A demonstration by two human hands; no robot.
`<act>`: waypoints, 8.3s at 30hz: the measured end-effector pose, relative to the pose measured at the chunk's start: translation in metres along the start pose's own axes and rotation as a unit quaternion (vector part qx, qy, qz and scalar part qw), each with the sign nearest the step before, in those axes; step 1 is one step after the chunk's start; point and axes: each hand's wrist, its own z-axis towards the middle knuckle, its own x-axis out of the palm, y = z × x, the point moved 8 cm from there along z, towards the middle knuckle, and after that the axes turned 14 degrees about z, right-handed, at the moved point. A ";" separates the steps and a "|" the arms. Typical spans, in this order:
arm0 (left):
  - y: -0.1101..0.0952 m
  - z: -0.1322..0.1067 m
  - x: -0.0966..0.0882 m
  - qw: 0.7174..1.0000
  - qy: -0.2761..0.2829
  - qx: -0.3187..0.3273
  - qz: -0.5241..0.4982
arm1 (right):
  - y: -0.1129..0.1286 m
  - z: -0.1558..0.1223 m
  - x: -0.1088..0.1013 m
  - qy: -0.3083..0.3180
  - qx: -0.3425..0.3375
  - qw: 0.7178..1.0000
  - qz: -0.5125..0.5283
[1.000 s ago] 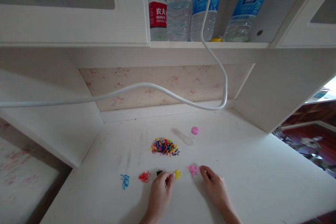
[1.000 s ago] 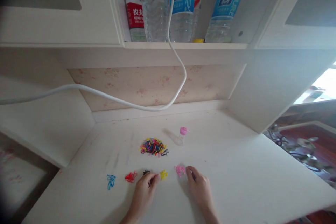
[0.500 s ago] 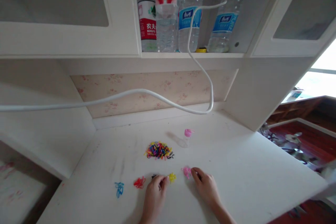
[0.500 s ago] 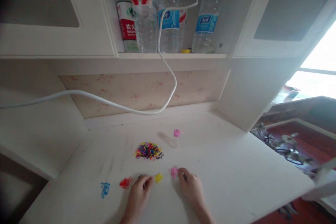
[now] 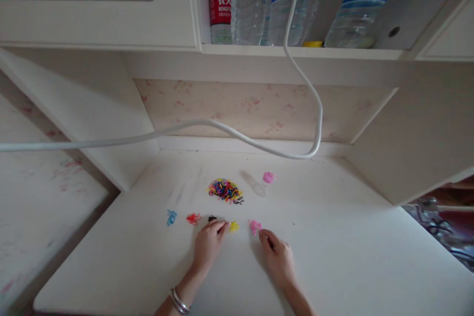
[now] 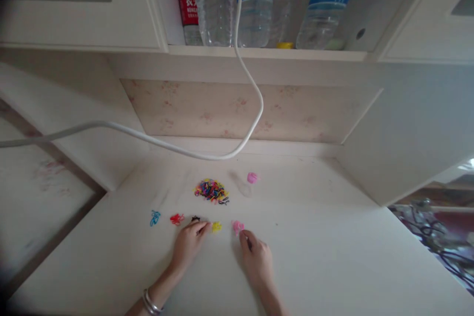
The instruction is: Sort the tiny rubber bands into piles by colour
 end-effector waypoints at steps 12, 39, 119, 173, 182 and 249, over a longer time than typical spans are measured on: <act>0.007 -0.009 -0.009 0.999 -0.005 -0.041 -0.012 | -0.001 0.001 0.002 0.033 -0.005 0.998 -0.050; 0.015 -0.028 -0.019 0.981 0.115 0.027 -0.152 | 0.028 0.037 0.012 0.024 0.016 0.997 -0.077; -0.026 0.070 0.022 0.977 0.134 0.034 0.160 | -0.010 -0.025 -0.008 -0.054 0.041 0.998 0.009; 0.076 -0.068 -0.054 0.996 0.056 -0.046 -0.052 | 0.067 0.091 0.054 0.098 -0.019 0.936 -0.338; 0.075 -0.069 -0.052 0.995 0.067 -0.040 -0.055 | 0.092 0.033 0.092 0.124 -0.055 0.957 -0.257; 0.017 0.016 -0.027 0.976 0.091 -0.035 0.197 | -0.010 -0.017 -0.014 -0.036 0.056 0.994 -0.090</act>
